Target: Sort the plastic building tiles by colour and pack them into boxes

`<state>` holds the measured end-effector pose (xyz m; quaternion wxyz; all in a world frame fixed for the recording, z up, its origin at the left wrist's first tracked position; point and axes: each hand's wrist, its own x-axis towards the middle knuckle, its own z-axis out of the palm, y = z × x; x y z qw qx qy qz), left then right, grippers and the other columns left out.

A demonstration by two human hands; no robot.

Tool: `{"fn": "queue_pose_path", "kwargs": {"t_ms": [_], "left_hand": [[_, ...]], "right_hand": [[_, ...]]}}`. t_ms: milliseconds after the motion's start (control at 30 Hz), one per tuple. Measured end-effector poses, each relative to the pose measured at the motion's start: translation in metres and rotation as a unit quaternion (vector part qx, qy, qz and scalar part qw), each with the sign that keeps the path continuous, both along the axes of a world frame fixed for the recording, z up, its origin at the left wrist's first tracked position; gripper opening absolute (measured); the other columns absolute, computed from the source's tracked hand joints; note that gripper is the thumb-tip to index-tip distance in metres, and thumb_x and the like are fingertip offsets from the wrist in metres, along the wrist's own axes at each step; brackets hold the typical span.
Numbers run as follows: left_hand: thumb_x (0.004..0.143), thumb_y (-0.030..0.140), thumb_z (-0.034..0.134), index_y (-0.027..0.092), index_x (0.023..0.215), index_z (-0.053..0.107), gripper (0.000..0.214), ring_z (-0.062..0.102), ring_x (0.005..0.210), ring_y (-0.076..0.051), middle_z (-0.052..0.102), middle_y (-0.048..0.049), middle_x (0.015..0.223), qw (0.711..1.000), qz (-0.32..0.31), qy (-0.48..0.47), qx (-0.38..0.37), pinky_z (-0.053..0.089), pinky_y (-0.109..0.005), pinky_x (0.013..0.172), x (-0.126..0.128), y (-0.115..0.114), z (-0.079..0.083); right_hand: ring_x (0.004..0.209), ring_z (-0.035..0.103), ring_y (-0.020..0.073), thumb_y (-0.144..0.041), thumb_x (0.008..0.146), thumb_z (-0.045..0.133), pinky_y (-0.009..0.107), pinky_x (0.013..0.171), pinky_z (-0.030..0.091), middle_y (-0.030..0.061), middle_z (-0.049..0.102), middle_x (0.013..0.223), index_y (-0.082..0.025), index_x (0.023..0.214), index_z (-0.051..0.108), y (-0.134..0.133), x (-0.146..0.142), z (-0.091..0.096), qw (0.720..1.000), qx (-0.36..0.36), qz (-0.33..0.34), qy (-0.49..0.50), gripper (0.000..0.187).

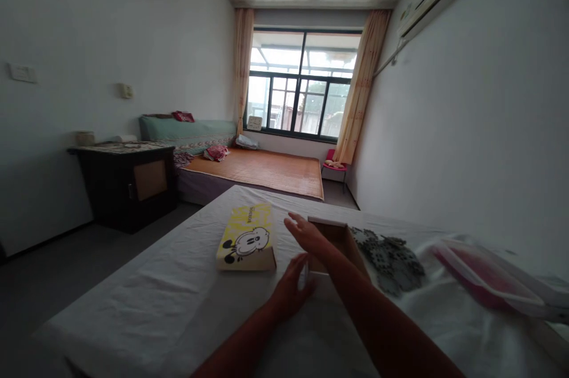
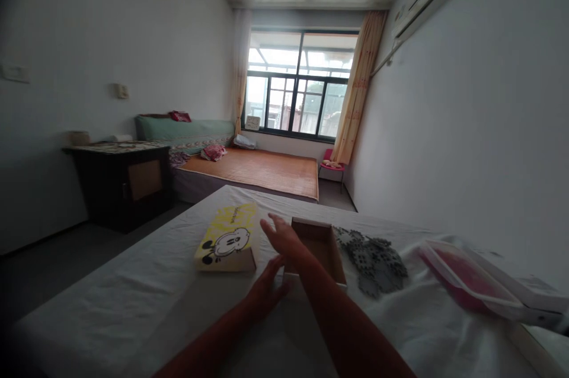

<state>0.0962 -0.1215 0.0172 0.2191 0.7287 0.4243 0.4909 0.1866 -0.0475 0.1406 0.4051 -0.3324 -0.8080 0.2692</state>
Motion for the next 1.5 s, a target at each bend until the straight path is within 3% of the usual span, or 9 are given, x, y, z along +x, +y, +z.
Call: {"fn": "queue_pose_path", "kwargs": {"t_ms": [167, 333, 500, 700, 867, 1100, 1267, 1400, 1500], "left_hand": [[0.087, 0.038, 0.049, 0.024, 0.134, 0.042, 0.049, 0.037, 0.129, -0.025, 0.044, -0.0097, 0.138, 0.999, 0.041, -0.023, -0.018, 0.028, -0.044, 0.11, 0.009, 0.004, 0.013], [0.073, 0.032, 0.063, 0.018, 0.121, 0.054, 0.051, 0.046, 0.121, -0.028, 0.054, -0.0123, 0.127, 0.984, 0.105, -0.093, -0.107, 0.034, -0.045, 0.104, 0.023, 0.038, 0.025], [0.062, 0.019, 0.062, 0.019, 0.114, 0.059, 0.052, 0.057, 0.107, -0.026, 0.061, -0.0083, 0.118, 0.941, 0.096, -0.253, -0.204, 0.045, -0.038, 0.091, 0.032, 0.072, 0.036], [0.064, 0.024, 0.064, 0.017, 0.111, 0.062, 0.047, 0.062, 0.1, -0.026, 0.066, -0.0077, 0.11, 0.896, 0.014, -0.374, -0.239, 0.049, -0.038, 0.085, 0.022, 0.072, 0.039], [0.07, 0.034, 0.067, 0.018, 0.109, 0.065, 0.043, 0.054, 0.114, -0.03, 0.064, -0.0086, 0.115, 0.925, 0.022, -0.321, -0.201, 0.041, -0.043, 0.098, 0.017, 0.064, 0.032], [0.077, 0.037, 0.057, 0.024, 0.108, 0.065, 0.035, 0.037, 0.129, -0.029, 0.051, -0.0052, 0.132, 0.968, 0.056, -0.221, -0.109, 0.036, -0.042, 0.103, 0.029, 0.062, 0.023], [0.081, 0.041, 0.053, 0.024, 0.107, 0.065, 0.033, 0.042, 0.124, -0.028, 0.05, -0.0071, 0.131, 0.977, 0.072, -0.186, -0.072, 0.042, -0.039, 0.096, 0.03, 0.062, 0.023], [0.087, 0.042, 0.047, 0.024, 0.104, 0.067, 0.032, 0.041, 0.124, -0.027, 0.049, -0.0072, 0.129, 0.983, 0.095, -0.155, -0.022, 0.036, -0.042, 0.103, 0.032, 0.061, 0.024], [0.09, 0.041, 0.041, 0.023, 0.102, 0.067, 0.034, 0.042, 0.123, -0.026, 0.05, -0.0074, 0.126, 0.986, 0.097, -0.134, 0.012, 0.03, -0.044, 0.107, 0.034, 0.058, 0.027]], "right_hand": [[0.114, 0.052, 0.0269, -0.047, 0.082, 0.047, 0.044, 0.097, 0.039, 0.0108, 0.057, 0.124, -0.02, 0.126, 0.052, 0.036, 0.148, -0.002, 0.975, 0.082, -0.189, -0.085, 0.052], [0.126, 0.038, 0.0339, -0.057, 0.075, 0.051, 0.051, 0.099, 0.03, 0.0165, 0.045, 0.136, -0.018, 0.132, 0.045, 0.074, 0.255, -0.063, 0.889, 0.014, -0.35, -0.296, 0.069], [0.13, 0.023, 0.043, -0.071, 0.069, 0.046, 0.066, 0.086, 0.031, 0.0125, 0.02, 0.151, -0.031, 0.141, 0.03, 0.083, 0.252, -0.113, 0.837, -0.072, -0.399, -0.368, 0.083], [0.12, 0.038, 0.0369, -0.049, 0.072, 0.057, 0.053, 0.083, 0.04, 0.0116, 0.038, 0.141, -0.028, 0.127, 0.049, 0.09, 0.257, -0.123, 0.85, 0.0, -0.385, -0.36, 0.059], [0.107, 0.048, 0.0284, -0.039, 0.072, 0.06, 0.038, 0.088, 0.04, 0.009, 0.053, 0.126, -0.022, 0.114, 0.056, 0.097, 0.266, -0.133, 0.891, 0.083, -0.345, -0.284, 0.045], [0.089, 0.051, 0.0245, -0.029, 0.069, 0.059, 0.035, 0.082, 0.041, 0.0049, 0.06, 0.096, -0.021, 0.095, 0.052, 0.106, 0.267, -0.139, 0.912, 0.112, -0.338, -0.201, 0.028], [0.087, 0.052, 0.0238, -0.03, 0.071, 0.055, 0.036, 0.081, 0.041, 0.0035, 0.059, 0.09, -0.023, 0.091, 0.05, 0.107, 0.274, -0.126, 0.91, 0.132, -0.365, -0.148, 0.022], [0.087, 0.054, 0.0239, -0.042, 0.071, 0.058, 0.036, 0.08, 0.041, 0.0048, 0.059, 0.091, -0.023, 0.093, 0.049, 0.093, 0.257, -0.089, 0.898, 0.128, -0.419, -0.03, 0.03], [0.082, 0.056, 0.0217, -0.047, 0.068, 0.063, 0.034, 0.077, 0.043, 0.0037, 0.06, 0.089, -0.022, 0.094, 0.049, 0.07, 0.224, -0.057, 0.913, 0.093, -0.392, 0.062, 0.038]]}}
